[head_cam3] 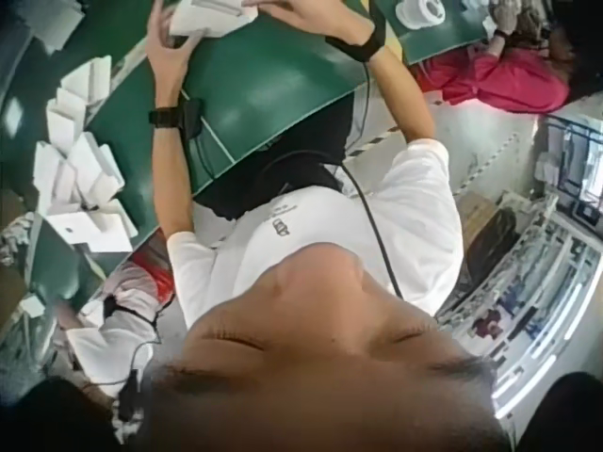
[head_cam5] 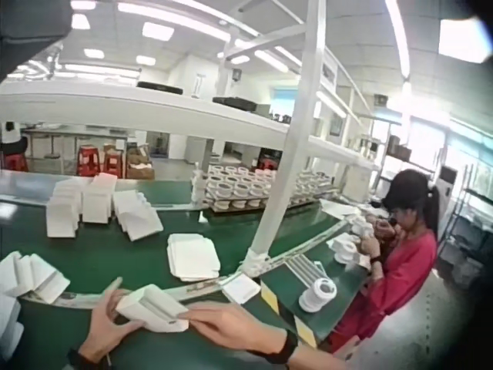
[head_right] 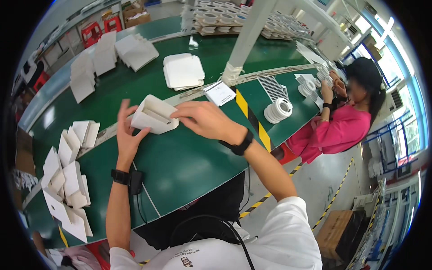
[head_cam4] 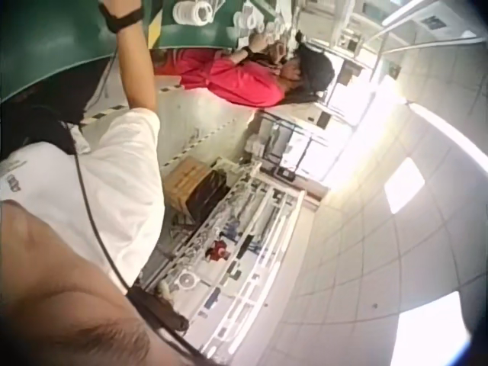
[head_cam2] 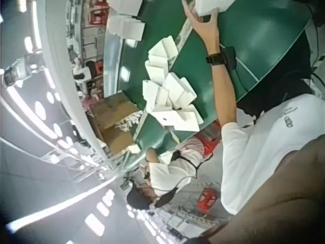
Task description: Packaging white electronic components into protective wraps and stacking them on a factory assembly line.
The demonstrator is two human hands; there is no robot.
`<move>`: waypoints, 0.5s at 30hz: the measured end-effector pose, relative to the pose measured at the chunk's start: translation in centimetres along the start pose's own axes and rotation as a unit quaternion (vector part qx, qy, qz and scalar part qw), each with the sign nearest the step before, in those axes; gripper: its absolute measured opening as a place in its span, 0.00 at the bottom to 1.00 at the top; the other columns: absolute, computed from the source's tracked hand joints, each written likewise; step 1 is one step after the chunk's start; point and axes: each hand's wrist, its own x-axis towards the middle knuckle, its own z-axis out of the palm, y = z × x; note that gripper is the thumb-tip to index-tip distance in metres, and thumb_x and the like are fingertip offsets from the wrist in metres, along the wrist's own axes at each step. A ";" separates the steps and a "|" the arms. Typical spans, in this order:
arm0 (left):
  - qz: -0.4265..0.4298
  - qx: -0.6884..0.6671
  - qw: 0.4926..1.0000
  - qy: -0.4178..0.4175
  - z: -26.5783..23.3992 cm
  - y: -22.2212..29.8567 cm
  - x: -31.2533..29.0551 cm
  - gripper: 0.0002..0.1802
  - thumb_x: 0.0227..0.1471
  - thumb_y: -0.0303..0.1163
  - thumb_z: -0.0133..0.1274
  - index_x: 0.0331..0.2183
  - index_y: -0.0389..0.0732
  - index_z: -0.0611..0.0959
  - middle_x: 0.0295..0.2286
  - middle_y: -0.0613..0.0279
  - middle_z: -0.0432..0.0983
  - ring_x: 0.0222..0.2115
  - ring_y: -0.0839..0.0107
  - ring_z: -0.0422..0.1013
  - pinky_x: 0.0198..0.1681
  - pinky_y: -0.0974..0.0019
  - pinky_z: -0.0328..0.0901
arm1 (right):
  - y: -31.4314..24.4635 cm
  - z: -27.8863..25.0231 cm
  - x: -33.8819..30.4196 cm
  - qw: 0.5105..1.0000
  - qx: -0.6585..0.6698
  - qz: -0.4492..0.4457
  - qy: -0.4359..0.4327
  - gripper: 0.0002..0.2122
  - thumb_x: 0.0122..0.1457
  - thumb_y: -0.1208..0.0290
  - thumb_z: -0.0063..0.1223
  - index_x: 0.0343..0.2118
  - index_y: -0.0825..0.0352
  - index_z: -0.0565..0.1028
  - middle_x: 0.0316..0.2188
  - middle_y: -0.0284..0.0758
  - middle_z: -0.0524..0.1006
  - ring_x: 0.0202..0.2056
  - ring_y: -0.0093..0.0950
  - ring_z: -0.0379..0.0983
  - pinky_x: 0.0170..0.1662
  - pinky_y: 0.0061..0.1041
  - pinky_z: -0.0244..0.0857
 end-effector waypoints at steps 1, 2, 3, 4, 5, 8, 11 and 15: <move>-0.007 0.000 1.000 0.013 -0.8 -0.4 -0.2 0.35 0.46 0.18 0.67 0.56 0.40 0.73 0.54 0.57 0.71 0.53 0.66 0.70 0.58 0.65 0.66 | -0.8 -0.4 -0.8 1.000 0.014 0.026 -0.006 0.14 0.60 0.79 0.57 0.49 0.63 0.80 0.49 0.40 0.80 0.45 0.41 0.79 0.47 0.31 0.73; -0.030 0.013 0.999 -0.002 -1.4 -1.0 -0.2 0.32 0.46 0.18 0.67 0.53 0.39 0.74 0.52 0.59 0.72 0.51 0.68 0.71 0.56 0.66 0.67 | -1.8 -1.5 -1.8 0.998 0.022 0.055 -0.015 0.15 0.60 0.79 0.57 0.50 0.64 0.80 0.52 0.41 0.79 0.48 0.42 0.79 0.49 0.31 0.73; -0.054 0.025 0.998 -0.014 -2.1 -1.7 -0.3 0.30 0.46 0.18 0.66 0.51 0.39 0.76 0.50 0.60 0.74 0.50 0.69 0.72 0.54 0.66 0.67 | -2.3 -2.4 -2.9 0.996 0.002 0.090 0.011 0.15 0.60 0.79 0.57 0.51 0.64 0.79 0.54 0.43 0.77 0.50 0.43 0.77 0.51 0.32 0.71; -0.081 0.039 0.996 -0.023 -2.9 -2.5 -0.5 0.27 0.46 0.17 0.66 0.49 0.38 0.77 0.47 0.62 0.75 0.48 0.70 0.73 0.52 0.67 0.68 | -2.2 -3.3 -4.0 0.992 -0.016 0.122 0.035 0.15 0.60 0.79 0.57 0.51 0.65 0.78 0.55 0.45 0.76 0.53 0.44 0.75 0.54 0.34 0.70; -0.089 0.033 0.995 -0.002 -3.3 -2.9 -0.5 0.27 0.46 0.17 0.66 0.49 0.38 0.77 0.47 0.62 0.75 0.48 0.70 0.73 0.52 0.67 0.68 | -1.4 -4.2 -5.7 0.980 -0.107 0.155 0.070 0.16 0.61 0.78 0.57 0.52 0.66 0.77 0.56 0.45 0.75 0.55 0.45 0.74 0.56 0.35 0.69; -0.032 0.047 0.998 -0.041 -3.0 -2.6 0.2 0.23 0.46 0.18 0.66 0.45 0.38 0.77 0.41 0.64 0.77 0.44 0.72 0.74 0.48 0.67 0.69 | 4.6 -8.1 -14.6 0.888 -0.361 0.230 0.167 0.17 0.61 0.76 0.57 0.53 0.69 0.74 0.56 0.48 0.73 0.56 0.48 0.71 0.59 0.39 0.65; -0.074 0.037 0.996 -0.034 -1.9 -2.5 0.4 0.22 0.46 0.19 0.65 0.45 0.38 0.77 0.40 0.63 0.77 0.42 0.71 0.74 0.47 0.67 0.69 | 10.1 -11.1 -22.4 0.840 -0.408 0.343 0.101 0.20 0.60 0.74 0.59 0.55 0.70 0.71 0.56 0.53 0.71 0.55 0.52 0.70 0.55 0.39 0.68; -0.096 0.043 0.994 -0.022 -2.6 -2.5 -0.7 0.23 0.47 0.22 0.65 0.46 0.37 0.77 0.40 0.61 0.78 0.41 0.70 0.75 0.47 0.67 0.69 | 11.0 -10.7 -21.9 0.881 -0.311 0.333 0.127 0.20 0.58 0.70 0.63 0.51 0.71 0.74 0.51 0.53 0.74 0.51 0.51 0.73 0.51 0.40 0.69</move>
